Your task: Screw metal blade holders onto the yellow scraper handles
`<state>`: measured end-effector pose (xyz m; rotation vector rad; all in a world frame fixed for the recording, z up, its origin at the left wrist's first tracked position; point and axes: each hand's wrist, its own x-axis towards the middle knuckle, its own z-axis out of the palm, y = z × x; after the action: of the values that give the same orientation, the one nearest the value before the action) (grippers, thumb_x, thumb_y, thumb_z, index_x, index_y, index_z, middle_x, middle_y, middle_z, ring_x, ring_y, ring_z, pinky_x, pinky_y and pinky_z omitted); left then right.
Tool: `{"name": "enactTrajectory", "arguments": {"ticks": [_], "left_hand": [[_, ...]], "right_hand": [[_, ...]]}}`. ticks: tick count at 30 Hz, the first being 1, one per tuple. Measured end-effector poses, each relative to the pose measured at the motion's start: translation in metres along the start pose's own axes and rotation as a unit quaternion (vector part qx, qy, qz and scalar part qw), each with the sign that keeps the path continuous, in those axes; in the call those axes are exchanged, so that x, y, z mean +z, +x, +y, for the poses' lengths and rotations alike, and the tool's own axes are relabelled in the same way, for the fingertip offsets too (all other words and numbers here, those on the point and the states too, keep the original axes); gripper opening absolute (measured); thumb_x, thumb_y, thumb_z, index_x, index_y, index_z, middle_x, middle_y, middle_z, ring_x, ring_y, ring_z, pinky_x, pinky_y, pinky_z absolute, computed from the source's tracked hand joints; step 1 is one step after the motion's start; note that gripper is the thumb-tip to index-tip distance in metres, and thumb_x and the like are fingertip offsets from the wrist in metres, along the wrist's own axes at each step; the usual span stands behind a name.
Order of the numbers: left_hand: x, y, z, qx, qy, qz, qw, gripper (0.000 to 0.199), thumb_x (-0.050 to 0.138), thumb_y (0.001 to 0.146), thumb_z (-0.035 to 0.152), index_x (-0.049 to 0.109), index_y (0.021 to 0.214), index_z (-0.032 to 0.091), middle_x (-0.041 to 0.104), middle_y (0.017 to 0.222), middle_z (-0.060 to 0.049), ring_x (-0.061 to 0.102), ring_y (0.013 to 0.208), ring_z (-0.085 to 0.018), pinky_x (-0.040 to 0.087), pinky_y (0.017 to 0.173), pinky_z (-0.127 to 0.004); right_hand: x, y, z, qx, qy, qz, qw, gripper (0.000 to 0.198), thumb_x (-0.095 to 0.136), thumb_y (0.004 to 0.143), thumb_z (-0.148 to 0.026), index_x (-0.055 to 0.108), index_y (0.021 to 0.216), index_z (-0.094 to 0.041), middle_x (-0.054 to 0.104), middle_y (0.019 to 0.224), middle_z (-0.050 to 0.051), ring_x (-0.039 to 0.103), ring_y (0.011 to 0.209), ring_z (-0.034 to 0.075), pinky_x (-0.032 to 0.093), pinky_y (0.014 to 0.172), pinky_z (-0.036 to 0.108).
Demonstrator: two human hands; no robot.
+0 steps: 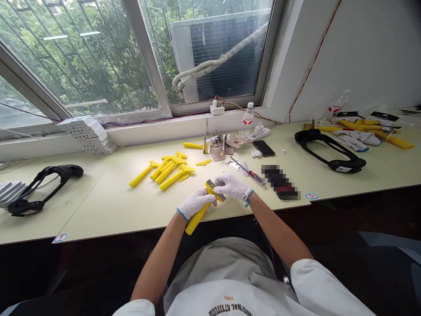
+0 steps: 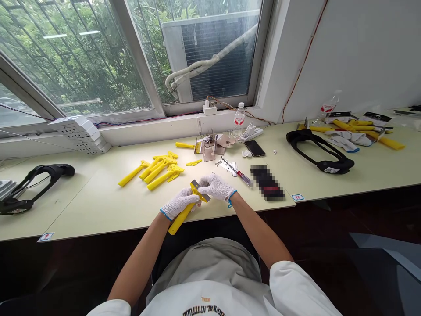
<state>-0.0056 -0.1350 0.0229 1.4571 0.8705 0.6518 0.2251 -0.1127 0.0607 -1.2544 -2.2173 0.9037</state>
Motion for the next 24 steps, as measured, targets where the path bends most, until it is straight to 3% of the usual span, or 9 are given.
{"name": "enactTrajectory", "arguments": {"ticks": [6, 14, 24], "left_hand": [[0.001, -0.003, 0.007, -0.004, 0.018, -0.012, 1.000, 0.034, 0.073, 0.088, 0.048, 0.078, 0.079, 0.016, 0.065, 0.062, -0.005, 0.057, 0.056, -0.016, 0.047, 0.061, -0.030], [0.006, -0.003, 0.013, -0.030, -0.016, 0.000, 0.999, 0.032, 0.079, 0.083, 0.046, 0.078, 0.085, 0.015, 0.070, 0.072, -0.009, 0.060, 0.055, -0.018, 0.046, 0.055, -0.032], [0.010, -0.006, 0.022, -0.043, 0.009, 0.019, 0.999, 0.021, 0.078, 0.078, 0.038, 0.075, 0.081, 0.017, 0.065, 0.062, -0.004, 0.058, 0.052, -0.018, 0.043, 0.052, -0.030]], "right_hand": [[0.002, 0.001, -0.002, 0.000, 0.002, -0.004, 1.000, 0.037, 0.069, 0.108, -0.044, 0.071, 0.125, -0.011, 0.072, 0.115, 0.007, 0.071, 0.098, 0.017, 0.065, 0.087, 0.032], [0.001, 0.000, 0.001, -0.001, 0.002, -0.030, 1.000, 0.037, 0.069, 0.108, -0.044, 0.072, 0.121, -0.010, 0.072, 0.109, 0.006, 0.072, 0.093, 0.015, 0.064, 0.082, 0.029], [0.007, 0.005, 0.009, -0.008, -0.012, -0.033, 0.999, 0.040, 0.070, 0.107, -0.043, 0.071, 0.130, -0.011, 0.071, 0.124, 0.009, 0.072, 0.109, 0.021, 0.065, 0.095, 0.036]]}}
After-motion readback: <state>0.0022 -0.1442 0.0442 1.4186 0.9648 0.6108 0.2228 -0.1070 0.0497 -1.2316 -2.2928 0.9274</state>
